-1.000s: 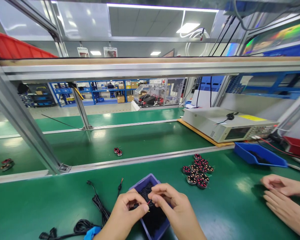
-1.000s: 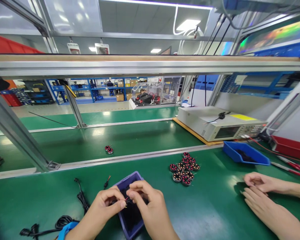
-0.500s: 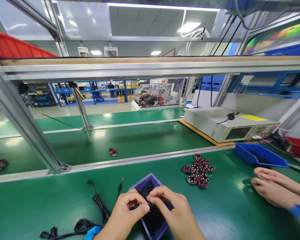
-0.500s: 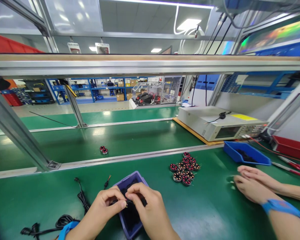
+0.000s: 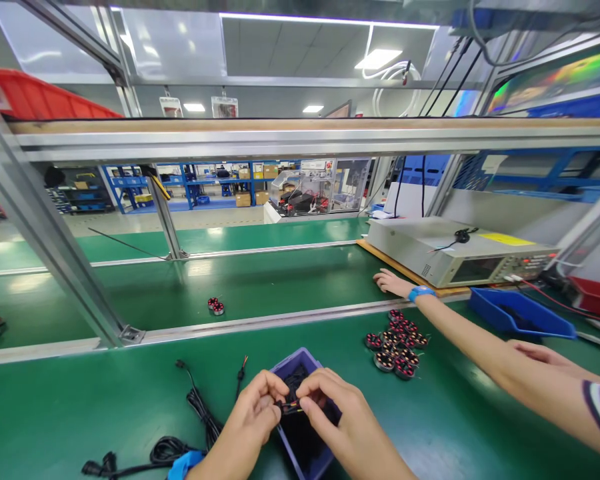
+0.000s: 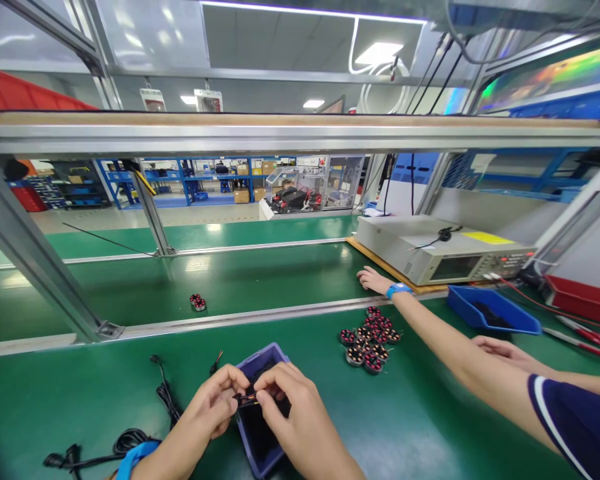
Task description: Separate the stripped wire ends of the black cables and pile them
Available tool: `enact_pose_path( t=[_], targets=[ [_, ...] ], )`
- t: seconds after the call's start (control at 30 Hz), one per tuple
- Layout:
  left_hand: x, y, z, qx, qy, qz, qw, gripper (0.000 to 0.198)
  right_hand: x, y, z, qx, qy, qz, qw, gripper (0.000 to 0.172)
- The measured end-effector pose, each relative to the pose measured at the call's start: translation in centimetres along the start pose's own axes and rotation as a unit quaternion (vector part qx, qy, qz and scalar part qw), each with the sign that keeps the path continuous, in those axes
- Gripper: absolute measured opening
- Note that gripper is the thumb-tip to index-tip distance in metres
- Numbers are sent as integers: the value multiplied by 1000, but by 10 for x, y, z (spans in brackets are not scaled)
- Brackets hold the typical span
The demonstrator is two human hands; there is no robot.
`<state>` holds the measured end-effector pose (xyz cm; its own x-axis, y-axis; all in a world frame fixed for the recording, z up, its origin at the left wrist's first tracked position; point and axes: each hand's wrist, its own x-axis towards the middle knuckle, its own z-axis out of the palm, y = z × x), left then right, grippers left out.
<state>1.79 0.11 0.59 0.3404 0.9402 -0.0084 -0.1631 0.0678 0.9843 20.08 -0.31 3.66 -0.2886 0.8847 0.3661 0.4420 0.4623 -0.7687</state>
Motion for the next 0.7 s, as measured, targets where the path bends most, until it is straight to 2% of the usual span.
enact_pose_path(
  t=[0.1,0.17,0.37,0.5,0.7],
  targets=[
    [-2,-5,-1,-2,2,54,999,32,1,-2,2,31,1,24,999,15],
    [-2,-7,-2,7,-1,65,998,33,1,-3,2,43,2,39,998,15],
    [0,-9,-4,-1,-11,61,998,37,1,-4,-3,72,-5,76,994,11],
    [0,-9,-6,0,-1,73,997,39,3,-2,3,68,19,68,995,10],
    [-1,-8,-3,2,8,59,998,43,2,-2,10,63,18,47,997,8]
  ],
)
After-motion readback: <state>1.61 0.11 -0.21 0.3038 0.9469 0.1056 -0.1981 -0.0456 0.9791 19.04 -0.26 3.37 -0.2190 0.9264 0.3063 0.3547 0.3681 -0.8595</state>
